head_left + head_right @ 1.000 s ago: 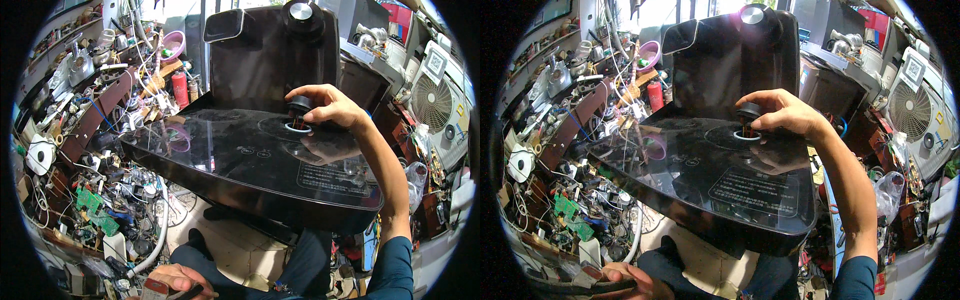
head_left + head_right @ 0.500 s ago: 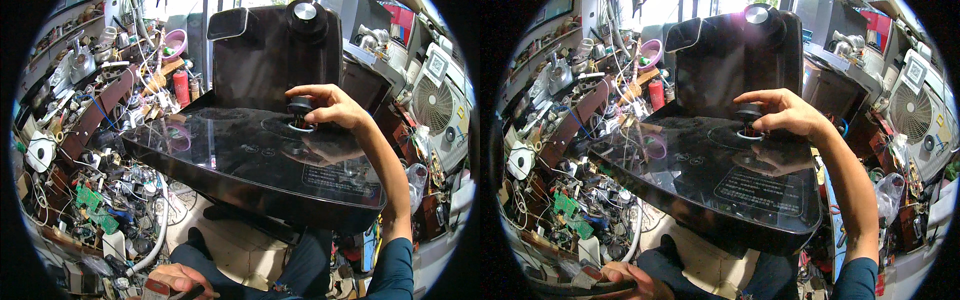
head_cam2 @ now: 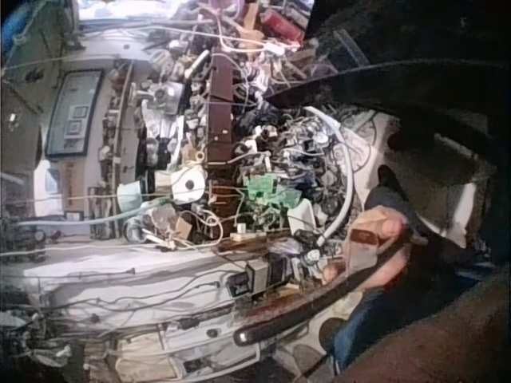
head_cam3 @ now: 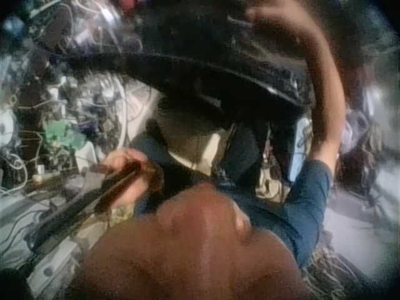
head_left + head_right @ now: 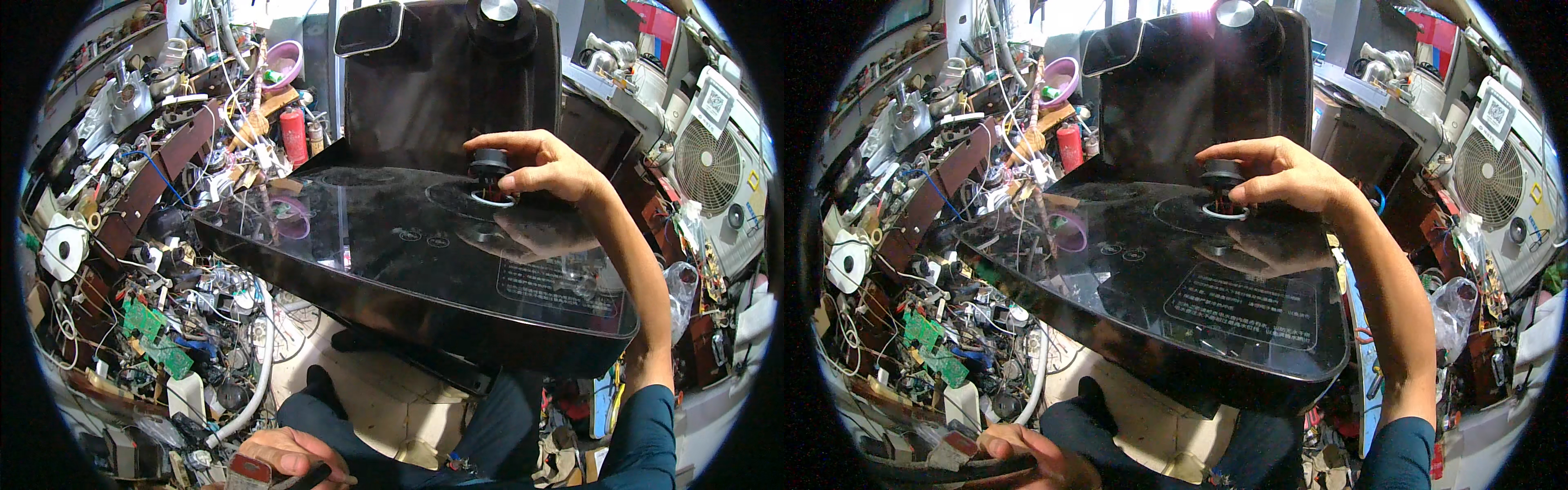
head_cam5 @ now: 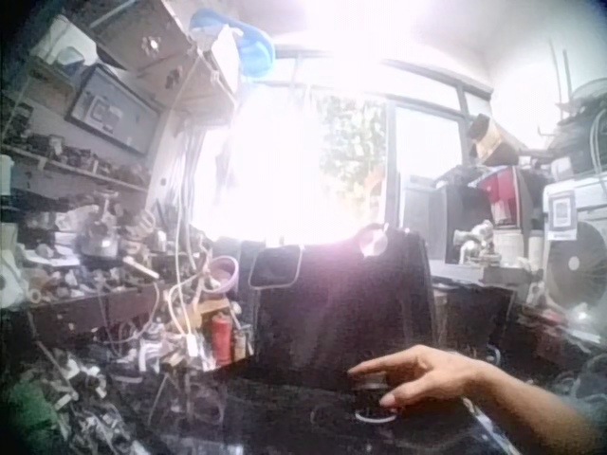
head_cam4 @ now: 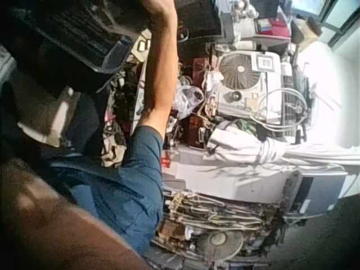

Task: The person is repairing a black kitchen appliance, likely a rice cooker, by manipulating a knob and wires on its surface. They use a flashlight to inspect the internal components and a smartphone to take a photo of the work area.

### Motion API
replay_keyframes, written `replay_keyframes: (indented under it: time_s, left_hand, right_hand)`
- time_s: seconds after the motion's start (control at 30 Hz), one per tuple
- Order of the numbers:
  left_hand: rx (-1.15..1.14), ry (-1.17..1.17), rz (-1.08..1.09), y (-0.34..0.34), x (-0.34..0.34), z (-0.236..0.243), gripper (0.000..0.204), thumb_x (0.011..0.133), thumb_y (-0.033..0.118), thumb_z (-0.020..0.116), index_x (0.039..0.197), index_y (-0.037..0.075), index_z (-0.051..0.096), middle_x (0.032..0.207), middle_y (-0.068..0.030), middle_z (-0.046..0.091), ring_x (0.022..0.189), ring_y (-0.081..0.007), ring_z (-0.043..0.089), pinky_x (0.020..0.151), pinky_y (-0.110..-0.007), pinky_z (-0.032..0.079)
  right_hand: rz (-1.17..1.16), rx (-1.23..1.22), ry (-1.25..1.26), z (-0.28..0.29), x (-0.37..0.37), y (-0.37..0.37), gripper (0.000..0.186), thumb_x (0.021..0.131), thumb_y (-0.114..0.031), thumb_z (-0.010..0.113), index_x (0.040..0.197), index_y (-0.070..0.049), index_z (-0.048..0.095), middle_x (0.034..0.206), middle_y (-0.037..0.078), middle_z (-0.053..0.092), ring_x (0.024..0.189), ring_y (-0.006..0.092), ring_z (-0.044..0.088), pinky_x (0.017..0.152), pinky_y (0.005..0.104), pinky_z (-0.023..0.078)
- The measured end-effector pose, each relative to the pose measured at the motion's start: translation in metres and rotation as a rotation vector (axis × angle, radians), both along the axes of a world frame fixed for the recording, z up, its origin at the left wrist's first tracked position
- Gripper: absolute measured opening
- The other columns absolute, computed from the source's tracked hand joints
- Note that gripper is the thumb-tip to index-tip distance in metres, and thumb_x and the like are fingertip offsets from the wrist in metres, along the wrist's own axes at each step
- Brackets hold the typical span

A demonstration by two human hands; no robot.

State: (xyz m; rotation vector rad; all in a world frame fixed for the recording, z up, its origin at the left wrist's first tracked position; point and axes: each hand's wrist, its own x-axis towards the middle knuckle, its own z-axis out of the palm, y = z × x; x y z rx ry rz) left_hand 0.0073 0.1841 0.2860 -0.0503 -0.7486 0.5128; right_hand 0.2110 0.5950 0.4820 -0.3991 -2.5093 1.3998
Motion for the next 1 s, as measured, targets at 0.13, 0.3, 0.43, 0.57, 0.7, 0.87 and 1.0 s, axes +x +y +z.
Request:
replay_keyframes:
  time_s: [0.13, 0.3, 0.43, 0.57, 0.7, 0.87, 1.0]
  left_hand:
    - [-0.001, 0.009, 0.028, -0.002, -0.002, 0.002, 0.045, 0.109, 0.024, 0.054, 0.127, -0.017, 0.058, 0.108, -0.0253, 0.072, 0.086, -0.0284, 0.073, 0.076, -0.036, 0.062]
    - [-0.061, 0.086, 0.145, -0.009, -0.004, 0.012, 0.043, 0.108, 0.021, 0.054, 0.128, -0.017, 0.058, 0.109, -0.0248, 0.072, 0.089, -0.0282, 0.073, 0.079, -0.036, 0.062]
    - [-0.202, 0.320, 2.390, 0.019, 0.071, 0.020, 0.049, 0.101, 0.026, 0.069, 0.136, -0.006, 0.060, 0.114, -0.0169, 0.074, 0.094, -0.0252, 0.073, 0.079, -0.032, 0.060]
    - [-0.088, 0.550, 2.286, 0.006, 0.059, 0.016, 0.051, 0.095, 0.030, 0.077, 0.136, 0.003, 0.065, 0.106, -0.0069, 0.075, 0.085, -0.0159, 0.070, 0.068, -0.023, 0.053]
    - [-0.508, -0.594, 2.040, 0.012, 0.073, 0.006, 0.041, 0.095, 0.029, 0.077, 0.129, 0.007, 0.071, 0.092, -0.0015, 0.071, 0.070, -0.0081, 0.060, 0.058, -0.020, 0.043]
    - [0.047, 0.728, 2.285, -0.007, 0.040, -0.003, 0.029, 0.099, 0.028, 0.072, 0.123, 0.013, 0.073, 0.082, 0.0011, 0.068, 0.058, -0.0055, 0.050, 0.049, -0.023, 0.035]
    - [0.025, 0.741, 2.318, -0.017, 0.036, -0.025, 0.019, 0.103, 0.027, 0.066, 0.115, 0.015, 0.072, 0.082, 0.0009, 0.067, 0.056, -0.0059, 0.049, 0.047, -0.024, 0.033]
  right_hand:
    - [0.005, 0.023, 0.015, 0.000, -0.003, -0.002, 0.071, 0.076, -0.019, 0.083, 0.142, -0.006, 0.062, 0.111, 0.010, 0.073, 0.094, 0.0143, 0.069, 0.091, 0.0295, 0.055]
    - [0.008, -0.059, 0.059, -0.003, -0.003, -0.007, 0.070, 0.077, -0.016, 0.082, 0.143, -0.006, 0.062, 0.114, 0.010, 0.072, 0.097, 0.0155, 0.068, 0.097, 0.0313, 0.053]
    - [0.021, -0.004, 0.014, -0.002, 0.001, -0.004, 0.064, 0.082, -0.013, 0.075, 0.145, -0.009, 0.061, 0.114, 0.007, 0.071, 0.102, 0.0145, 0.066, 0.099, 0.0308, 0.052]
    - [0.022, 0.051, 0.029, -0.004, -0.002, -0.004, 0.060, 0.086, -0.012, 0.072, 0.145, -0.012, 0.061, 0.115, 0.006, 0.070, 0.103, 0.0141, 0.065, 0.099, 0.0315, 0.052]
    - [0.037, 0.031, 0.026, -0.004, -0.004, -0.004, 0.060, 0.086, -0.012, 0.073, 0.144, -0.014, 0.062, 0.117, 0.007, 0.070, 0.103, 0.0150, 0.066, 0.098, 0.0323, 0.053]
    - [0.022, -0.001, -0.002, -0.005, 0.002, 0.002, 0.061, 0.084, -0.013, 0.075, 0.144, -0.012, 0.061, 0.118, 0.007, 0.070, 0.105, 0.0155, 0.065, 0.099, 0.0320, 0.052]
    - [0.048, -0.007, 0.025, -0.003, 0.000, -0.001, 0.061, 0.083, -0.014, 0.077, 0.142, -0.011, 0.062, 0.119, 0.008, 0.070, 0.108, 0.0164, 0.064, 0.102, 0.0333, 0.050]
